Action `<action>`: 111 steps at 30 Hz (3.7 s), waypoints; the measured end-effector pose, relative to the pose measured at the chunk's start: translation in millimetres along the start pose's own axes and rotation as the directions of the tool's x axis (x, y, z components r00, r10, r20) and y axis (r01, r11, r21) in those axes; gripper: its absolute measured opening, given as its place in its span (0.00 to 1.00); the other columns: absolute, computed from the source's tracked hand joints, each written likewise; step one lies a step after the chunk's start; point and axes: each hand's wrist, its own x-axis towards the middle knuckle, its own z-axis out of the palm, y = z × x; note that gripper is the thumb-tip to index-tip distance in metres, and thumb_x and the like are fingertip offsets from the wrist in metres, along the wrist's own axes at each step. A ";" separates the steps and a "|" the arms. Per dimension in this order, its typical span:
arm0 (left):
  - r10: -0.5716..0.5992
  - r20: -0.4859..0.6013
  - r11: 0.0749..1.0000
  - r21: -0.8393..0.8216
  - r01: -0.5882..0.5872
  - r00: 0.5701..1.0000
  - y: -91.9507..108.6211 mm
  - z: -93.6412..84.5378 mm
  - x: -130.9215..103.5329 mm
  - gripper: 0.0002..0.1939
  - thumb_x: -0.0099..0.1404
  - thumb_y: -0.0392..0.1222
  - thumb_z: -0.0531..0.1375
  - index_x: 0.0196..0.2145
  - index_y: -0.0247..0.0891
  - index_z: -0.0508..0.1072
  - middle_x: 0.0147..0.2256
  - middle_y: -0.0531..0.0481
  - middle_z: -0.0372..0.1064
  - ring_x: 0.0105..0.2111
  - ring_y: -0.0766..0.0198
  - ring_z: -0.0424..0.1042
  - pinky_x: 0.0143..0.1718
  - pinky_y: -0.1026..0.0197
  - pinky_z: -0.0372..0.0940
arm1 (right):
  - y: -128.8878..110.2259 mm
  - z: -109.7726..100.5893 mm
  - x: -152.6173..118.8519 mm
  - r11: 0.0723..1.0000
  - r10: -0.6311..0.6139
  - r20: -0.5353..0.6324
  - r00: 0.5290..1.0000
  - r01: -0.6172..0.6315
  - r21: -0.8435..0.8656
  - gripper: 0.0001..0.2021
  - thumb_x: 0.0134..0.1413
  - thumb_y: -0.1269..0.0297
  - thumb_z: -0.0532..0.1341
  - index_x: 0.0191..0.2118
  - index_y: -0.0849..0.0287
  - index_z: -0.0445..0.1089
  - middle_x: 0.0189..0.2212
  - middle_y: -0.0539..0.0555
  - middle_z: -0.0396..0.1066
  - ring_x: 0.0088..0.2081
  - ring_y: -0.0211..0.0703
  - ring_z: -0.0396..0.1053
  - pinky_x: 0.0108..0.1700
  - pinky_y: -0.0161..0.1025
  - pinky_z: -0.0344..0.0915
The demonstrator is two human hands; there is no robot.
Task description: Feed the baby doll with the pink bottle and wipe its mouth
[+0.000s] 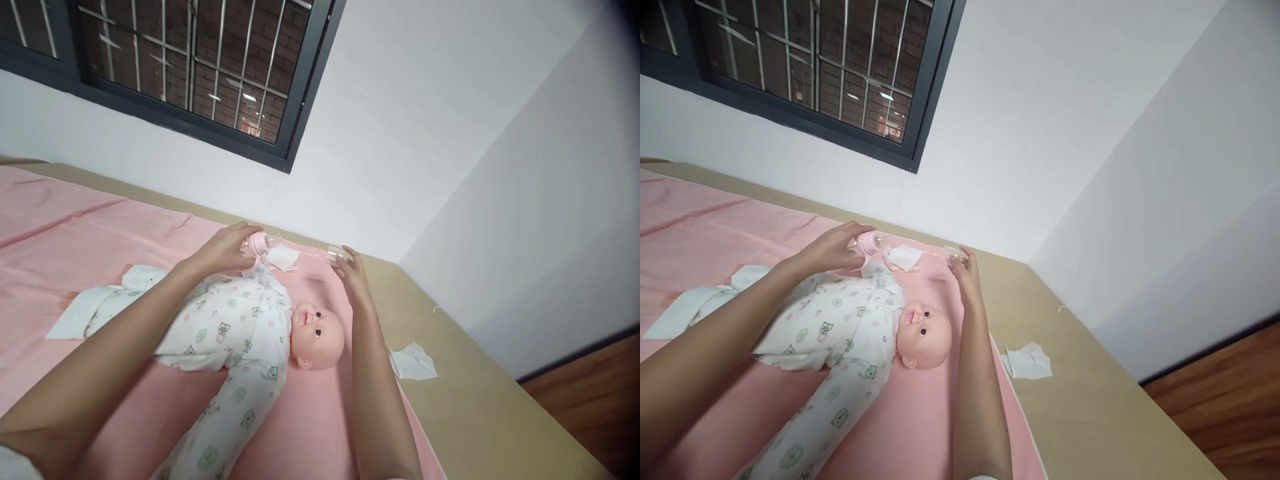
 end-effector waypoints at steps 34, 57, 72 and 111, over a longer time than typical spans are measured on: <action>0.210 0.058 0.954 -0.231 -0.192 0.976 37.9 -17.4 -11.5 0.28 0.47 0.39 0.62 0.49 0.42 0.72 0.45 0.51 0.73 0.41 0.56 0.71 0.39 0.61 0.63 | -84.1 77.6 -77.1 0.977 -0.157 0.401 0.902 0.200 -0.068 0.23 0.39 0.55 0.72 0.44 0.53 0.70 0.44 0.53 0.72 0.44 0.45 0.71 0.50 0.47 0.68; 0.242 0.060 0.961 -0.155 -0.231 0.968 32.5 -22.4 -12.1 0.24 0.44 0.36 0.62 0.43 0.41 0.74 0.39 0.52 0.72 0.38 0.57 0.70 0.36 0.62 0.62 | -80.2 84.4 -81.5 0.986 -0.112 0.403 0.908 0.151 -0.067 0.24 0.32 0.55 0.74 0.36 0.54 0.66 0.44 0.52 0.71 0.42 0.43 0.71 0.46 0.45 0.70; 0.254 0.058 0.956 -0.168 -0.242 0.965 28.7 -22.7 -10.2 0.21 0.45 0.37 0.61 0.40 0.38 0.72 0.38 0.50 0.71 0.38 0.58 0.69 0.35 0.63 0.61 | -77.2 94.8 -86.2 0.986 -0.107 0.327 0.939 0.144 -0.089 0.25 0.31 0.57 0.74 0.38 0.55 0.66 0.49 0.54 0.69 0.42 0.43 0.71 0.47 0.46 0.71; 0.174 -0.030 0.978 -0.112 -0.177 0.984 31.9 -28.7 -13.7 0.38 0.64 0.51 0.57 0.66 0.46 0.44 0.55 0.46 0.66 0.55 0.55 0.64 0.52 0.55 0.61 | -68.7 59.7 -51.1 0.919 -0.295 0.058 0.954 0.300 -0.255 0.24 0.41 0.60 0.67 0.48 0.54 0.70 0.45 0.54 0.72 0.42 0.43 0.71 0.47 0.44 0.70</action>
